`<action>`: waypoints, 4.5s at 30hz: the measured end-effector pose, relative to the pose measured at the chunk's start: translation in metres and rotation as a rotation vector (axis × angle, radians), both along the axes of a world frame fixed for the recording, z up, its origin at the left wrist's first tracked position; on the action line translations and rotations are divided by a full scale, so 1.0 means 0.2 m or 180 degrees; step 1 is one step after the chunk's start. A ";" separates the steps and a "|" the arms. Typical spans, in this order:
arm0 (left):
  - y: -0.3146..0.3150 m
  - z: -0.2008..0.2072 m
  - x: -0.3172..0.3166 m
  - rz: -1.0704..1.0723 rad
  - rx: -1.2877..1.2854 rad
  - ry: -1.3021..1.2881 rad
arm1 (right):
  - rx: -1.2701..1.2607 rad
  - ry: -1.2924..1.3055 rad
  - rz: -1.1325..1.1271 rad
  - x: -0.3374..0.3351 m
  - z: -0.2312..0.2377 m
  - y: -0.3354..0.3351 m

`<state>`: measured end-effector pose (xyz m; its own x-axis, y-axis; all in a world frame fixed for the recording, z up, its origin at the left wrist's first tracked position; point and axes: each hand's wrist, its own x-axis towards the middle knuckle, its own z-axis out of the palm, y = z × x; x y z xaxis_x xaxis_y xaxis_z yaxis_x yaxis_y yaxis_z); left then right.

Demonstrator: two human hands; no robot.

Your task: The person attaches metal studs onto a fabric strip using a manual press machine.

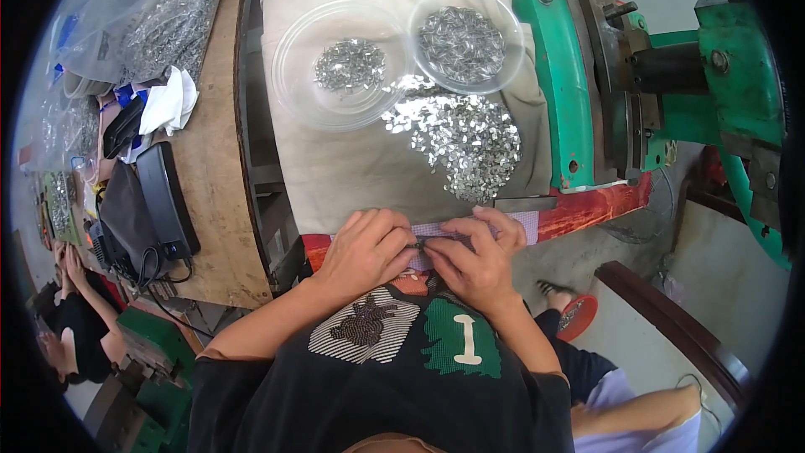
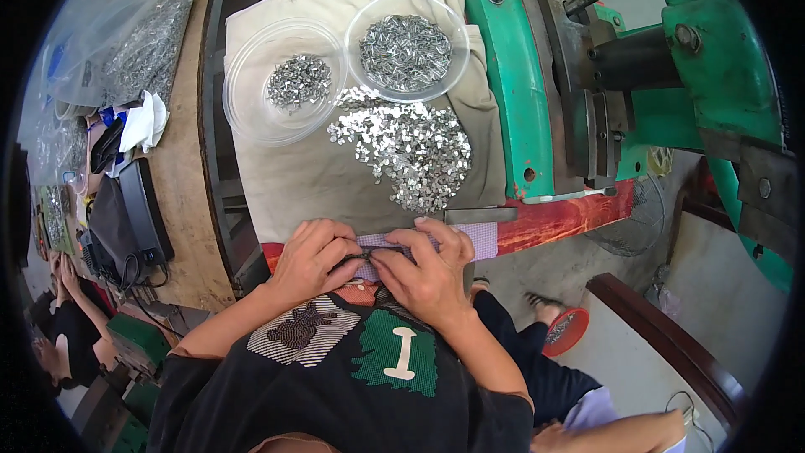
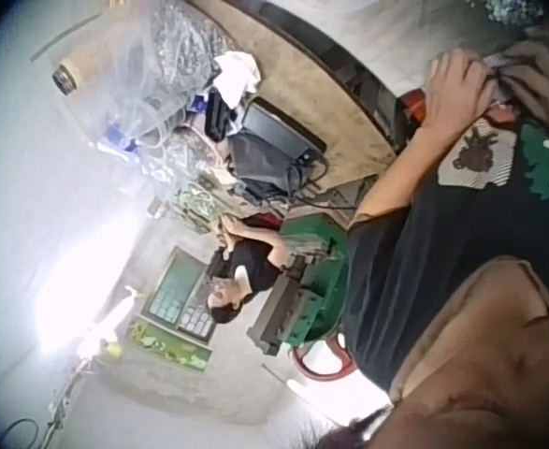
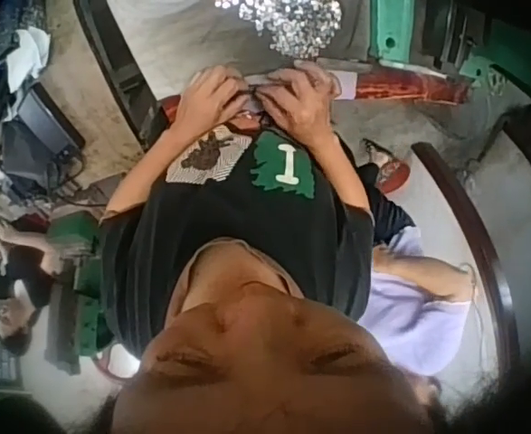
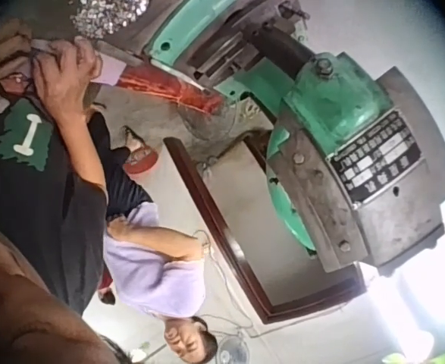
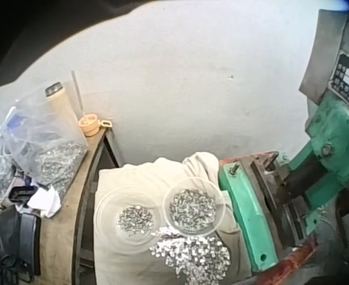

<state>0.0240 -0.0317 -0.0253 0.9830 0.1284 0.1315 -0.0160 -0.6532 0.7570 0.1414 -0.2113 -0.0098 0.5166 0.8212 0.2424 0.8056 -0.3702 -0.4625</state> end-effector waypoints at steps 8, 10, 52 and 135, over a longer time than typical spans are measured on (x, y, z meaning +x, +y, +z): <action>-0.01 0.00 -0.01 0.0007 0.0040 -0.0033 | 0.0037 -0.0300 -0.0302 0.15 -0.01 0.06; -0.01 0.00 0.00 0.0031 0.0032 -0.0036 | 0.0035 -0.0322 -0.0268 0.20 -0.01 0.12; 0.05 0.04 -0.08 0.0219 0.0142 0.0052 | -0.0147 -0.0252 -0.0083 0.16 -0.02 0.13; -0.10 -0.01 0.07 -0.0073 0.0430 -0.0300 | 0.0095 0.0366 -0.0353 0.14 0.02 0.03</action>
<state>0.0383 -0.0510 -0.0275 0.9679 0.0808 0.2379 -0.0990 -0.7476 0.6567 0.1693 -0.2058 -0.0059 0.6293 0.7510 0.1998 0.7017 -0.4386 -0.5615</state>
